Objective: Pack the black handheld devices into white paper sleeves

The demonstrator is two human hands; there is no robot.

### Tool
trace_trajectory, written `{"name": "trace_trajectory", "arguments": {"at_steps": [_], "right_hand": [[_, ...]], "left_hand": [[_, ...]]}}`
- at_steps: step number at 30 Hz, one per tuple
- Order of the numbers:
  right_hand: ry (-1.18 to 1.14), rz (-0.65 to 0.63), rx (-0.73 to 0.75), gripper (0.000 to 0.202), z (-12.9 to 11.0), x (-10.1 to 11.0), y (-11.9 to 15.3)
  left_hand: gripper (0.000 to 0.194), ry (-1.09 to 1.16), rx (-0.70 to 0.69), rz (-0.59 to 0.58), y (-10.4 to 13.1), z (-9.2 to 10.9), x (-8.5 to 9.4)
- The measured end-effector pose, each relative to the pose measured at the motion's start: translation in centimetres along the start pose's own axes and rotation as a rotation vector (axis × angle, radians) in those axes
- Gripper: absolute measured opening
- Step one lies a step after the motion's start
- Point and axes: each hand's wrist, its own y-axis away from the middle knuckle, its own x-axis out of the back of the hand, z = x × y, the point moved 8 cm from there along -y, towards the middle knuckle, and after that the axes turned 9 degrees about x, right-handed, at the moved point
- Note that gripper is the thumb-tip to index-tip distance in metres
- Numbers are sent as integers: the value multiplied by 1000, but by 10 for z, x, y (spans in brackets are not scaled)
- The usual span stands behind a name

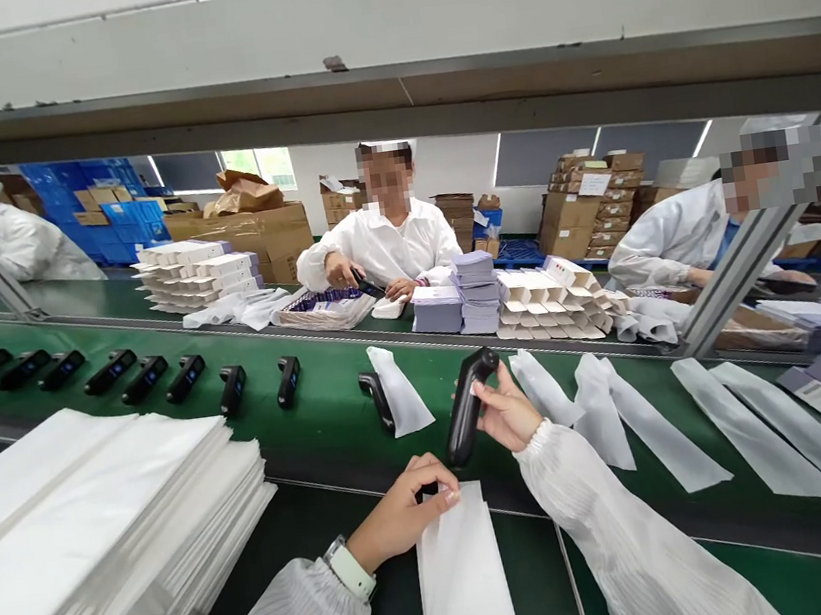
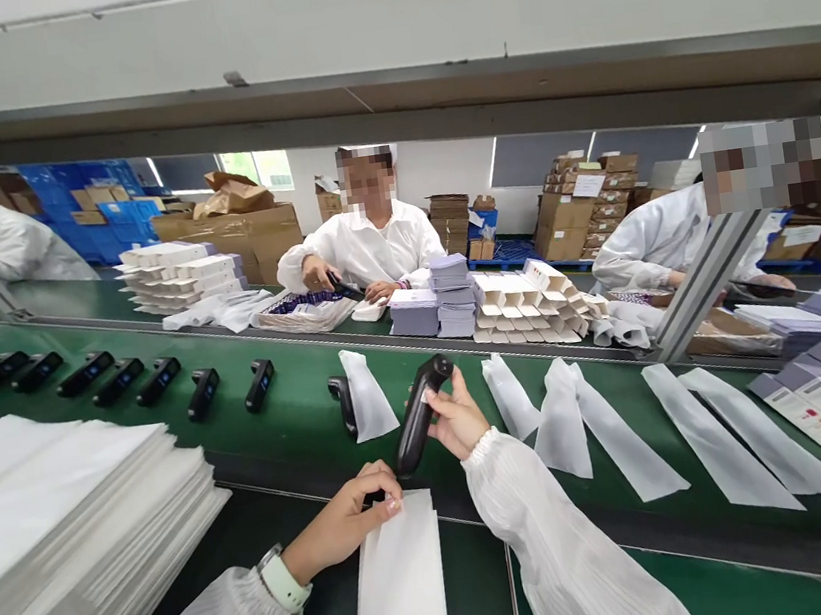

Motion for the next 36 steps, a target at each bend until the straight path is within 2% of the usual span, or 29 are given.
{"name": "trace_trajectory", "arguments": {"at_steps": [3,6,8,10,12,14,15,17,20,23,25,27,29,31,33,36], "right_hand": [[-91,-89,-109,44,9,-21,9],[-43,-177,-203,33,22,-30,17],[36,-245,-181,39,23,-34,21],[114,-371,-135,45,21,-43,29],[171,-541,-118,43,22,-58,43],[256,-589,-110,37,25,-63,51],[306,-544,-101,35,25,-59,50],[402,-359,-61,36,19,-38,39],[496,-20,55,47,-10,16,12],[655,280,203,52,-52,77,-7],[801,416,254,51,-73,110,-11],[956,483,257,48,-79,132,-11],[1099,490,229,43,-72,142,-11],[1222,471,206,37,-60,140,-11],[1320,424,207,34,-47,126,-13],[1394,250,225,34,-25,84,-21]], "left_hand": [[22,56,-20,49,1,4,5],[24,173,-9,118,2,8,14],[25,270,14,168,3,11,19],[24,339,24,219,5,16,23],[23,363,27,277,7,22,27],[23,334,34,304,8,27,28],[23,308,33,305,7,29,28],[21,235,32,302,6,29,28],[25,47,117,292,3,12,29],[25,-146,252,172,-1,-15,24],[28,-186,298,100,-2,-29,21],[31,-199,319,61,-4,-35,19],[32,-219,333,26,-6,-38,16],[30,-234,347,6,-9,-39,14],[29,-240,360,-2,-10,-41,13],[26,-247,367,3,-12,-43,12]]}}
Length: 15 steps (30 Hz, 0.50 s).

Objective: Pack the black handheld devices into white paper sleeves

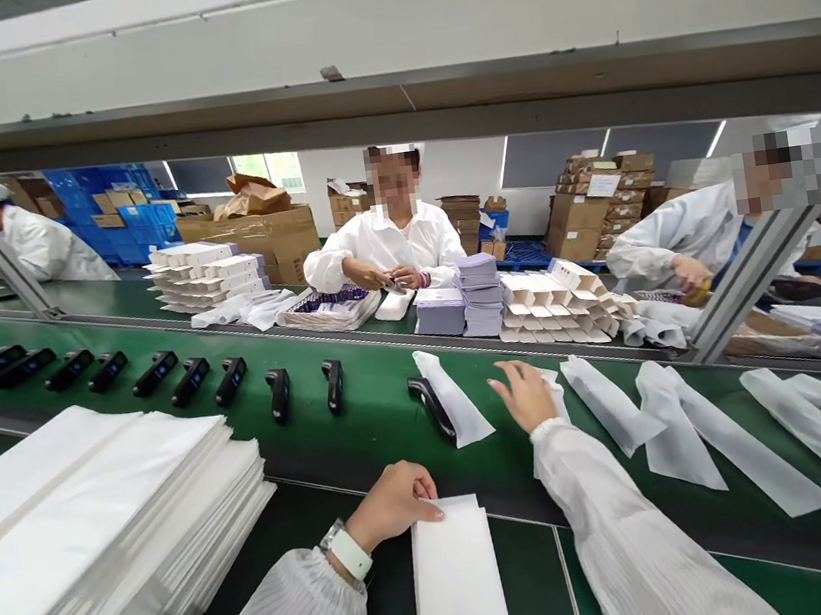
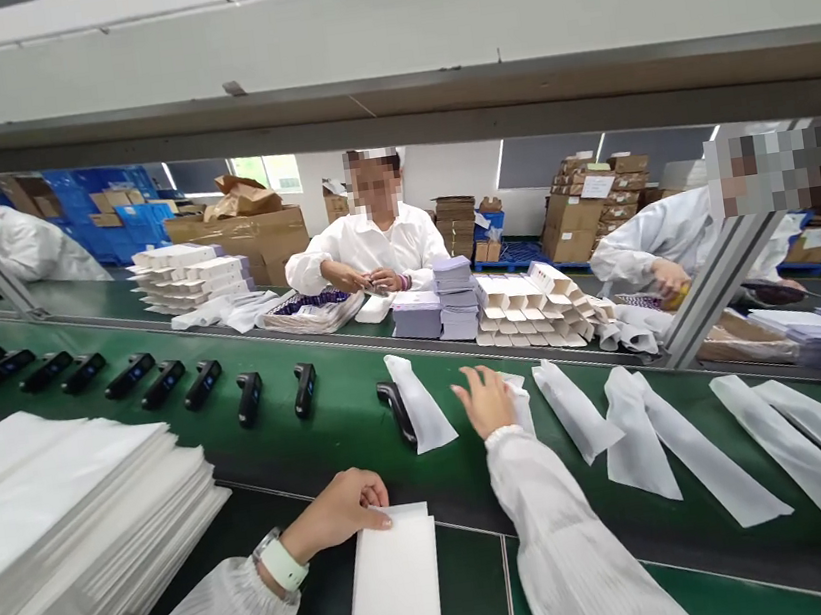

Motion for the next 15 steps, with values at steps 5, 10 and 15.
{"name": "trace_trajectory", "arguments": {"at_steps": [5,10,15], "right_hand": [[-84,-194,149,32,-60,-59,3],[-224,-234,45,41,-56,-91,2],[-527,-245,-64,52,-37,-85,-1]], "left_hand": [[19,-46,-28,73,1,2,3],[19,-141,-98,127,13,15,9],[25,-236,-222,155,25,37,8]]}}
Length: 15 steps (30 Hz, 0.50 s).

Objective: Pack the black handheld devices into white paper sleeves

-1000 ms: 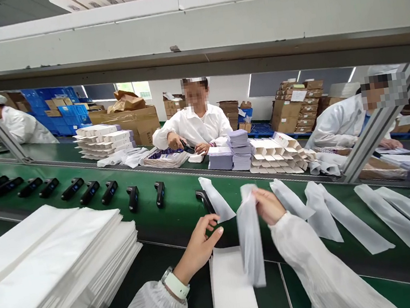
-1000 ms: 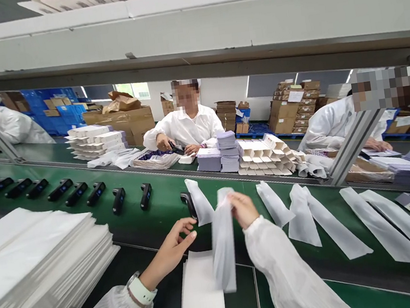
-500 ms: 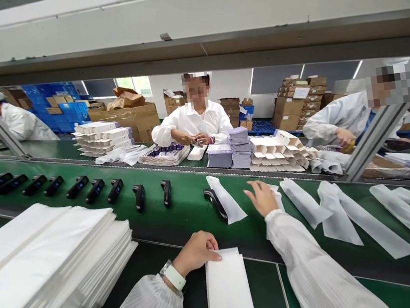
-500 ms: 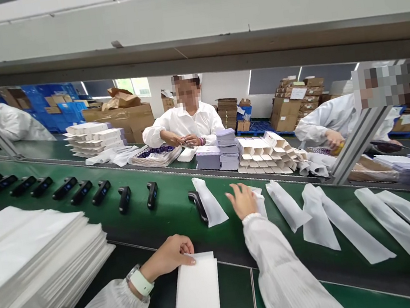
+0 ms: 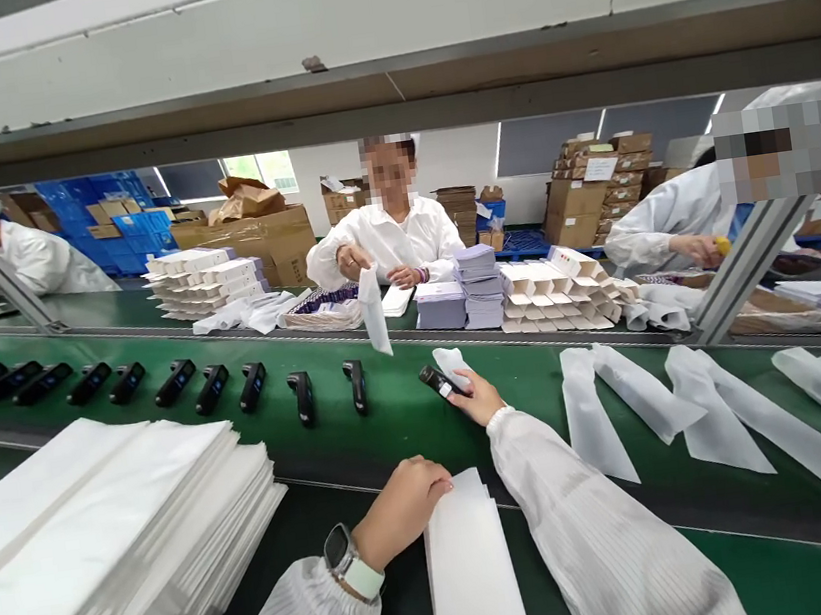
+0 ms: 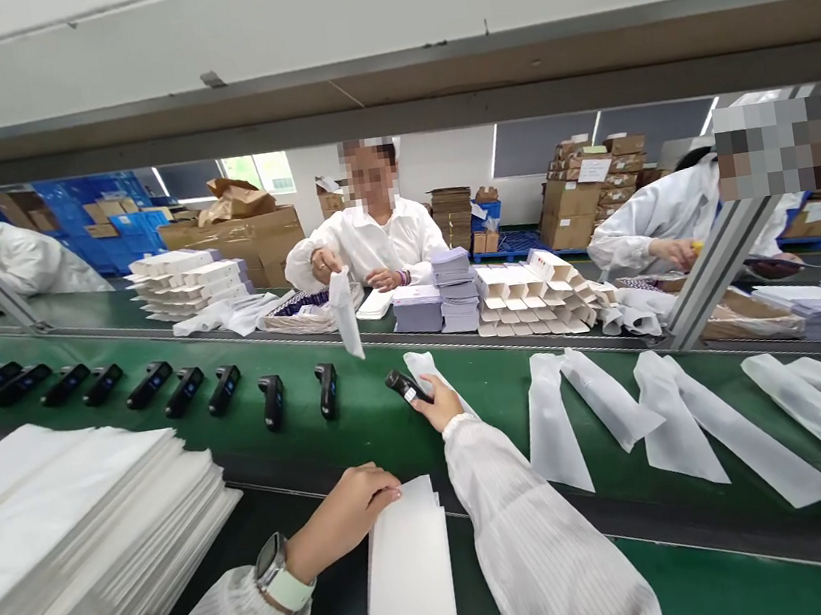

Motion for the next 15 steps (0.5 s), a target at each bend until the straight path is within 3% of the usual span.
{"name": "trace_trajectory", "arguments": {"at_steps": [4,9,15], "right_hand": [[-305,-36,14,63,-21,13,13],[-851,-95,-56,79,-49,10,38],[-861,-132,-147,77,-53,-3,48]], "left_hand": [[16,-67,-59,35,1,6,0],[8,-138,-127,83,2,8,0],[17,-243,-172,193,6,12,9]]}}
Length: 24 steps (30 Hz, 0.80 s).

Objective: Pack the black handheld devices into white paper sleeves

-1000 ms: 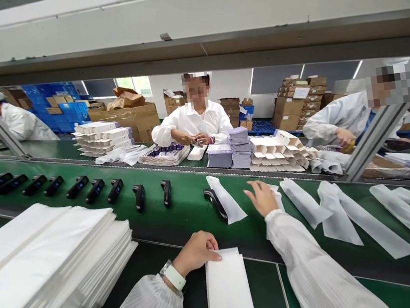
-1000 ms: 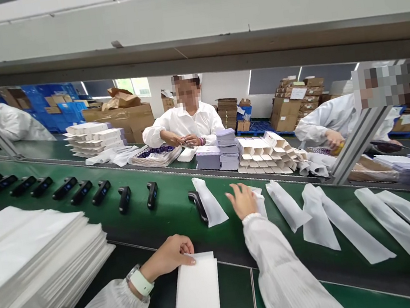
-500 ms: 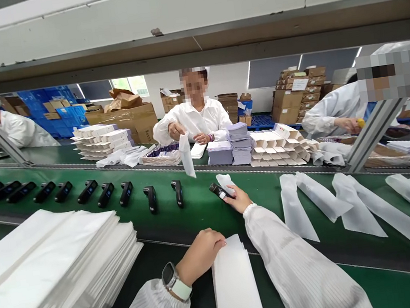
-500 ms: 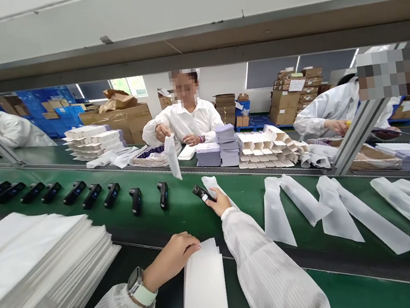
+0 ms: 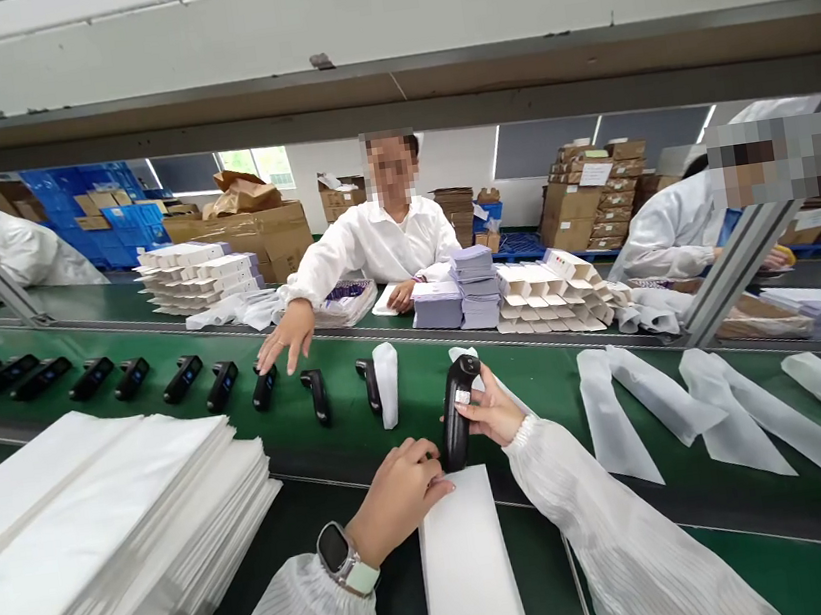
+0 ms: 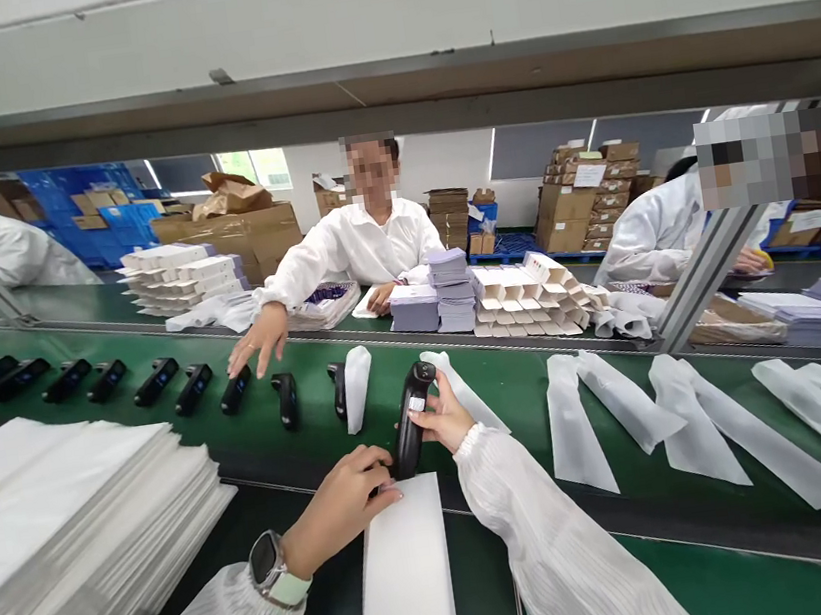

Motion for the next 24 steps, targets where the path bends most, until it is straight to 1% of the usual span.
{"name": "trace_trajectory", "arguments": {"at_steps": [2,5,7,8,10,11,14,16,18,19,20,22,23,24], "right_hand": [[19,-11,-30,72,4,-3,1],[85,1,-88,60,13,-3,4],[148,-17,-121,47,19,-4,7],[170,-49,-133,41,21,-5,8],[198,-171,-138,31,24,-14,12],[207,-245,-135,30,24,-19,14],[236,-441,-143,38,27,-32,26],[257,-553,-185,40,32,-41,36],[345,-610,-194,39,36,-47,42],[403,-597,-179,38,36,-46,41],[463,-550,-149,39,33,-42,37],[565,-364,-51,47,17,-22,22],[604,-249,5,51,4,-7,13],[655,-128,67,54,-10,11,5]], "left_hand": [[19,55,18,8,0,0,4],[19,221,72,24,-1,-1,10],[20,352,133,69,-2,-6,16],[21,414,169,103,-3,-9,20],[21,518,234,165,-3,-17,24],[22,563,259,182,-3,-20,25],[23,678,289,157,-4,-24,21],[24,755,303,145,-4,-25,19],[25,810,317,153,-4,-25,20],[26,826,322,158,-4,-25,21],[25,836,322,157,-4,-24,23],[22,827,329,157,-4,-25,25],[24,792,342,138,-4,-27,23],[26,737,356,93,-4,-29,19]]}}
